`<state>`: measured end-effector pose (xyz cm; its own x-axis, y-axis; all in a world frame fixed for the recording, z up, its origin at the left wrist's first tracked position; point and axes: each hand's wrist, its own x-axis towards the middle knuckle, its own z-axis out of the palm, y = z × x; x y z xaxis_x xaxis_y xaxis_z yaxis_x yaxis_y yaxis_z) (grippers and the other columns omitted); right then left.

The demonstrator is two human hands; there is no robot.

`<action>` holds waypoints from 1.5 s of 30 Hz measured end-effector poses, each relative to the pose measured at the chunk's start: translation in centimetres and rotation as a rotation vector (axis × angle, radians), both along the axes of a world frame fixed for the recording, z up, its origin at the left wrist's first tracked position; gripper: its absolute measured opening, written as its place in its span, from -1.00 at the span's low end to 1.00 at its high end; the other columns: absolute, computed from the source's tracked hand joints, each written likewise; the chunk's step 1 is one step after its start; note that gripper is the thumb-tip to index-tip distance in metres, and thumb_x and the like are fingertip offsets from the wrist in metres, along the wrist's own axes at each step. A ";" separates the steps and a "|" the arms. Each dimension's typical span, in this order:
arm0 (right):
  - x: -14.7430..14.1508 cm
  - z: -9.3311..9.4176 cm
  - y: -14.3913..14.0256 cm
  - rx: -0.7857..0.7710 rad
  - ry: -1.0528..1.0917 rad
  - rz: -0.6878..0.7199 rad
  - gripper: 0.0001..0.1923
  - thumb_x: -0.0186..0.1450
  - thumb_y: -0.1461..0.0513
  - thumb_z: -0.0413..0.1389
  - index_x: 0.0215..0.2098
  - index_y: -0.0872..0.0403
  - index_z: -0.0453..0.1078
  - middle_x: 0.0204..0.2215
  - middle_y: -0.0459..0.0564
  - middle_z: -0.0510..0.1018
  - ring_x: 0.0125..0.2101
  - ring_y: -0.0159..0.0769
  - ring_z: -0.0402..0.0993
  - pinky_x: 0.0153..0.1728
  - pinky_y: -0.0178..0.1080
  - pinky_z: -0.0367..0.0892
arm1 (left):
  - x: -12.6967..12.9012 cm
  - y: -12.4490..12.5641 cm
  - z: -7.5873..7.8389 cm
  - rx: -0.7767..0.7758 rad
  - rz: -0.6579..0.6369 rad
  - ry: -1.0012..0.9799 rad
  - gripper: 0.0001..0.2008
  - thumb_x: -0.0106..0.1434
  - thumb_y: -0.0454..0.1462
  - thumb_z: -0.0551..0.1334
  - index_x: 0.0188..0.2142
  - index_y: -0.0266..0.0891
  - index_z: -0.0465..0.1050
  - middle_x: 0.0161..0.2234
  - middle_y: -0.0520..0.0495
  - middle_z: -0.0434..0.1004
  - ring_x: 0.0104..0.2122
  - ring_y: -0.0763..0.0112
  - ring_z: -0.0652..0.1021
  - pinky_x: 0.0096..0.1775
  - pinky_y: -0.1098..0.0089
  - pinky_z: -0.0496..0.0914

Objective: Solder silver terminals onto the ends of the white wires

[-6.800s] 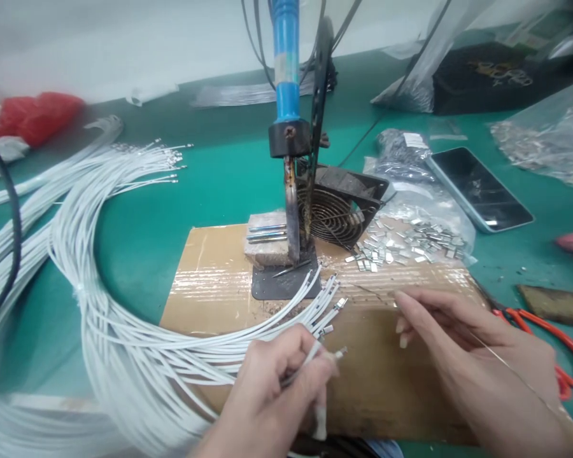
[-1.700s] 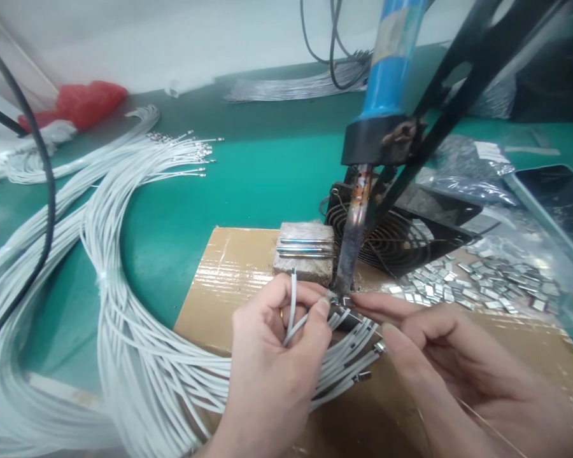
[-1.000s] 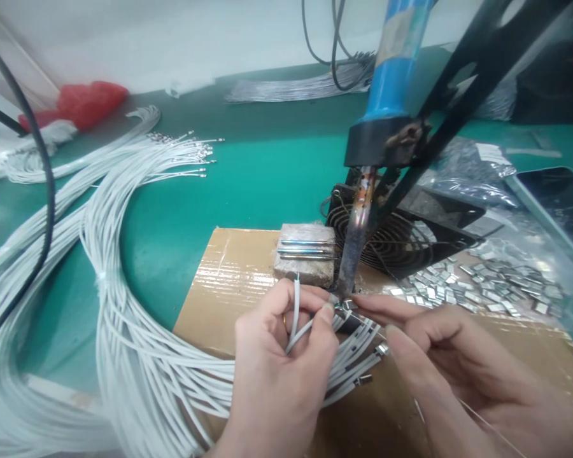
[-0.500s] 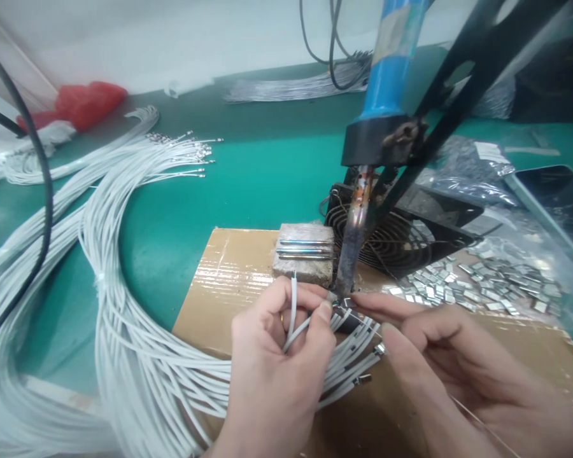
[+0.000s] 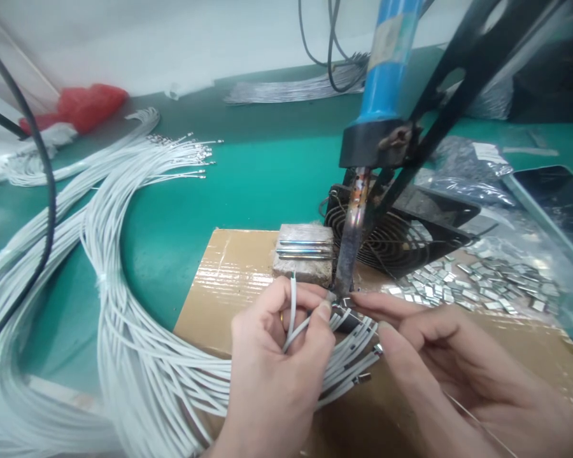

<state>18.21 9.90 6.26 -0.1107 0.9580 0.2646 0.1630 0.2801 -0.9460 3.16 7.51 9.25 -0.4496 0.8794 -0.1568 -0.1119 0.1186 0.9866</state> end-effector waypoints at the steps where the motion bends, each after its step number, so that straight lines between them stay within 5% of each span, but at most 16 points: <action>1: 0.0 0.0 0.0 -0.003 -0.008 -0.001 -0.77 0.49 0.25 0.26 -0.35 -0.05 0.44 -0.05 -0.12 0.83 -0.18 -0.29 0.85 -0.14 -0.47 0.65 | 0.0 0.0 0.0 -0.002 0.000 0.007 -0.81 0.34 -0.44 0.36 -0.36 -0.14 0.61 -0.30 0.10 0.76 -0.34 0.52 0.69 -0.30 0.63 0.57; 8: 0.0 0.1 -0.1 -0.030 0.017 -0.031 -0.76 0.46 0.24 0.28 -0.39 -0.04 0.47 -0.07 -0.06 0.84 -0.22 -0.22 0.85 -0.18 -0.44 0.67 | 0.2 0.4 0.5 -0.013 0.030 0.061 -0.85 0.19 -0.44 0.40 -0.45 -0.19 0.59 -0.36 0.05 0.74 -0.38 0.47 0.70 -0.36 0.61 0.57; 16: 0.1 -0.1 0.0 0.001 -0.046 -0.036 -0.79 0.47 0.21 0.28 -0.35 -0.05 0.47 -0.06 -0.07 0.83 -0.21 -0.24 0.85 -0.13 -0.45 0.66 | -0.2 -0.3 0.1 -0.022 -0.034 0.058 -0.83 0.36 -0.42 0.35 -0.36 -0.17 0.60 -0.27 0.07 0.76 -0.32 0.50 0.71 -0.27 0.61 0.58; 27: 0.1 -0.5 -0.4 -0.020 0.011 -0.024 -0.80 0.49 0.22 0.28 -0.33 -0.06 0.46 -0.03 -0.07 0.81 -0.17 -0.22 0.85 -0.08 -0.39 0.67 | 0.0 0.0 0.2 -0.015 -0.026 0.028 -0.82 0.37 -0.42 0.35 -0.36 -0.17 0.61 -0.27 0.05 0.76 -0.30 0.50 0.71 -0.25 0.62 0.58; 36: 0.3 -0.2 -0.6 -0.063 0.020 -0.036 -0.77 0.46 0.20 0.30 -0.38 -0.03 0.49 -0.05 -0.01 0.83 -0.24 -0.19 0.85 -0.14 -0.34 0.70 | 0.2 0.3 0.4 -0.030 0.012 0.026 -0.86 0.23 -0.42 0.41 -0.42 -0.19 0.57 -0.36 0.05 0.72 -0.41 0.49 0.64 -0.41 0.60 0.53; 45: 0.1 -0.2 -0.3 -0.042 -0.011 -0.044 -0.76 0.47 0.19 0.31 -0.38 -0.03 0.50 -0.08 -0.01 0.83 -0.22 -0.18 0.85 -0.12 -0.36 0.69 | -0.1 -0.1 0.1 -0.038 -0.047 0.022 -0.82 0.35 -0.42 0.35 -0.38 -0.18 0.57 -0.30 0.04 0.73 -0.33 0.48 0.68 -0.31 0.58 0.55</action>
<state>18.35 9.59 6.01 -0.0708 0.9723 0.2227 0.1848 0.2321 -0.9550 3.09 7.43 9.37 -0.4121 0.8929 -0.1813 -0.0840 0.1609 0.9834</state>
